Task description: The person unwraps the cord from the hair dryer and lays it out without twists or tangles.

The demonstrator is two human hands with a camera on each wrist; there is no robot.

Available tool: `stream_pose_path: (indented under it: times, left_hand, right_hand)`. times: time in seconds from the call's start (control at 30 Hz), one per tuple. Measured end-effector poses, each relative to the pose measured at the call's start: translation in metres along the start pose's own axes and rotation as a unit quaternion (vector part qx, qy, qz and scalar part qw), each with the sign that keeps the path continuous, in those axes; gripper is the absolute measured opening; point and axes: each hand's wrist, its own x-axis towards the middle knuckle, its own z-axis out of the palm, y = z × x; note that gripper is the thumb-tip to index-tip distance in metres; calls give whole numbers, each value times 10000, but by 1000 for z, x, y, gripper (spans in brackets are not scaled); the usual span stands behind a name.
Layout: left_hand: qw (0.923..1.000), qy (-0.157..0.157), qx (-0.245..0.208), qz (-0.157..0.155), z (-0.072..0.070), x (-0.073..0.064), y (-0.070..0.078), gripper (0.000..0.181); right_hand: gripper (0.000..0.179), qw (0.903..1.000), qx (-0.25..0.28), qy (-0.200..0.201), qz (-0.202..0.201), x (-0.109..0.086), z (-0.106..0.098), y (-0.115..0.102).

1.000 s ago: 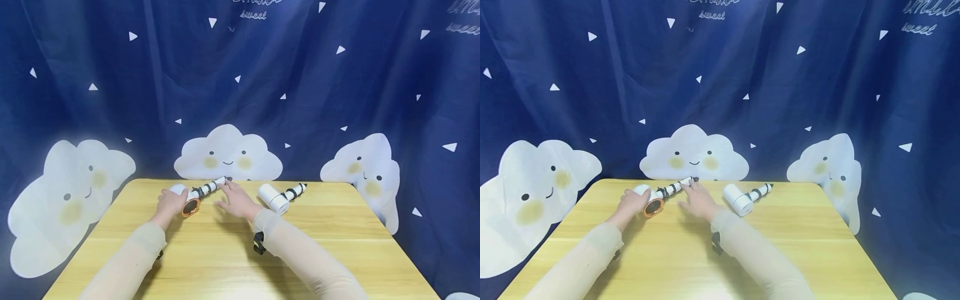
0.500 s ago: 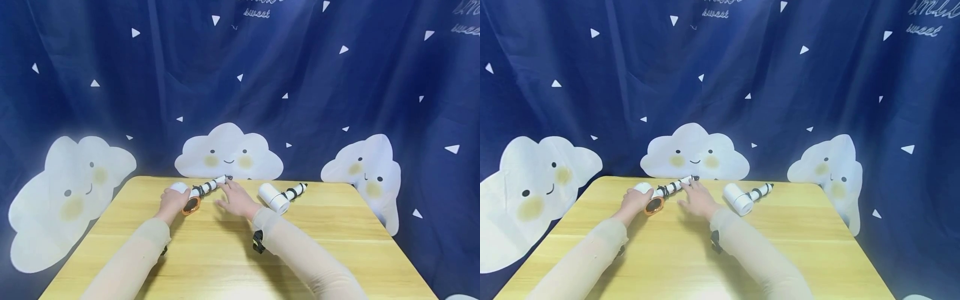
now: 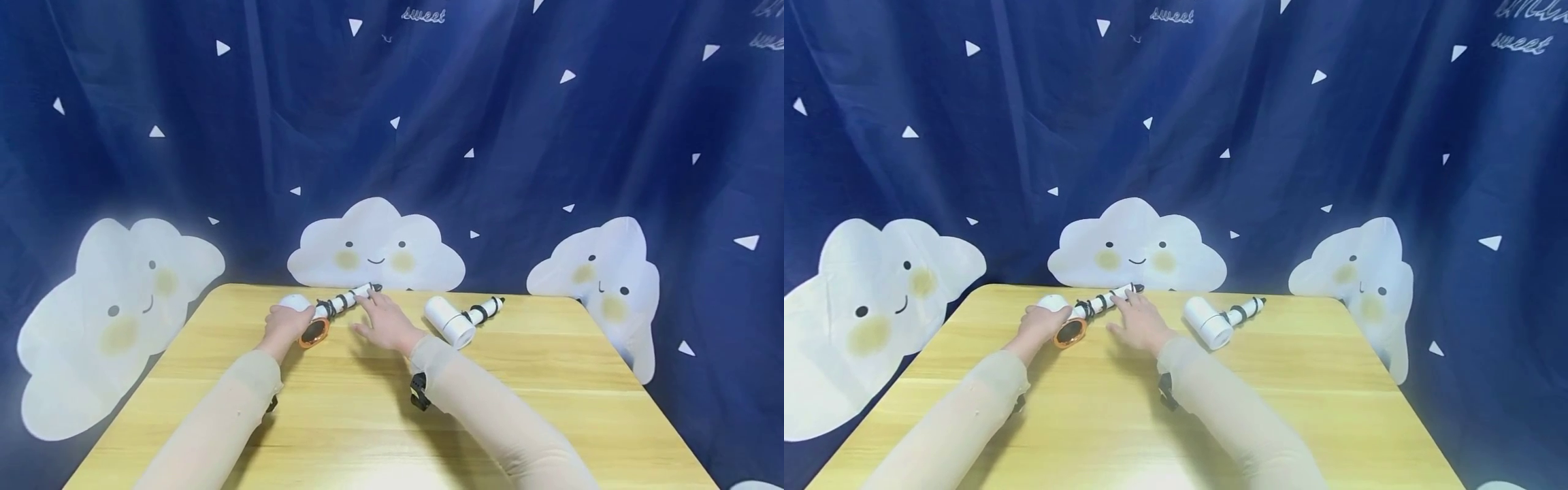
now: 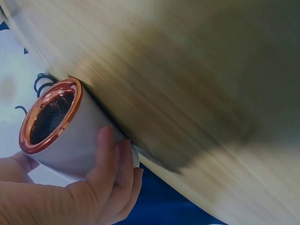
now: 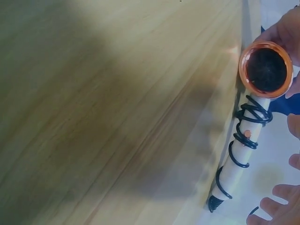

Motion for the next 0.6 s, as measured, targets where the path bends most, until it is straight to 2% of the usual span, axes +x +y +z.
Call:
stream_pose_path:
  times: [0.17, 0.4, 0.6]
  left_hand:
    - [9999, 21, -108, 86, 0, 0, 0, 92]
    - [9995, -21, -296, 54, 2, -3, -2, 95]
    - [9992, 81, -400, 39, 1, -3, -3, 93]
  right_hand:
    - [69, 10000, -58, 12, 78, 5, 6, 2]
    - [68, 9997, 6, -77, 224, 6, 12, 4]
    - [68, 9993, -102, -89, 358, 14, 14, 2]
